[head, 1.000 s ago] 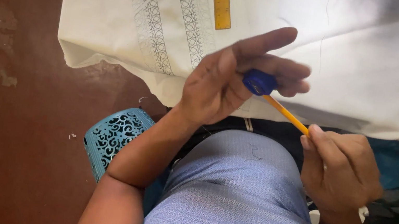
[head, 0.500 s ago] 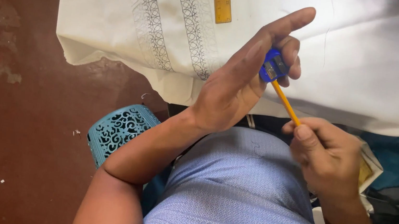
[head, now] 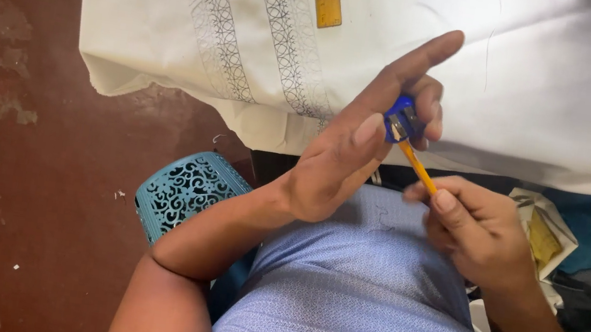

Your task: The person uses a ruler and a pencil to draw straight lines and geometric patterns on a piece of white fabric. They also sharpen the pencil with a sharpener during the process.

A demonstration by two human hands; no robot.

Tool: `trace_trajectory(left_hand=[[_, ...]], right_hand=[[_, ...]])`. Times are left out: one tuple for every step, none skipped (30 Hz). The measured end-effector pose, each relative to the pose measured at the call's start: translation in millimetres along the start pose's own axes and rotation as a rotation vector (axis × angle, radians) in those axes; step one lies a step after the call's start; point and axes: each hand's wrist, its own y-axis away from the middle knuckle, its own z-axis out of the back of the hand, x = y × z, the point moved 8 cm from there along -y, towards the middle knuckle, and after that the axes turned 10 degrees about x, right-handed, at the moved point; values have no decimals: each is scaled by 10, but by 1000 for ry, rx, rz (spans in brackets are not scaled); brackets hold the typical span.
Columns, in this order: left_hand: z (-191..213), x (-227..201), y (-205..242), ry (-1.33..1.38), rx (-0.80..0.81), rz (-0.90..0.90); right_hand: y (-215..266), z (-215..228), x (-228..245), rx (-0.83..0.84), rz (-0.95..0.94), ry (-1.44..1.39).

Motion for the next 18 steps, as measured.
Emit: trace_trajectory(left_hand=[[2, 6, 13, -28, -14, -4], [-33, 57, 18, -24, -18, -1], [-9, 92, 38, -25, -97, -17], [14, 131, 58, -28, -172, -32], [-2, 147, 69, -26, -171, -30], [-39, 124, 69, -86, -142, -44], [-79, 101, 70, -146, -113, -58], [-49, 59, 63, -147, -113, -60], [-74, 57, 38, -50, -38, -32], [-97, 39, 10, 44, 41, -3], [-104, 6, 10, 39, 43, -4], [-136, -17, 18, -27, 60, -3], [-167, -37, 28, -92, 77, -2], [-211, -3, 41, -92, 77, -2], [-173, 5, 68, -183, -28, -8], [-137, 5, 98, -274, -131, -16], [-166, 45, 107, -275, -129, -17], [-212, 38, 137, -352, -135, -63]], right_hand=[[25, 47, 228, -127, 15, 538], [-5, 65, 223, -124, 10, 537], [53, -3, 525, -233, 347, 909], [189, -183, 719, -332, 700, 1272], [215, -190, 646, -332, 696, 1271], [213, -189, 565, -313, 663, 1256], [213, -190, 486, -294, 630, 1240], [252, -186, 486, -294, 632, 1240], [117, 27, 209, -127, 275, 555], [80, -24, -165, 44, -79, -130], [51, -16, -112, 44, -73, -131], [62, 19, -58, 12, -101, 113], [73, 48, -2, -19, -131, 356], [61, 46, 24, -19, -131, 356], [116, 36, 424, -196, 246, 797], [286, -144, 729, -365, 641, 1226], [275, -136, 738, -367, 642, 1227], [292, -136, 757, -408, 645, 1279]])
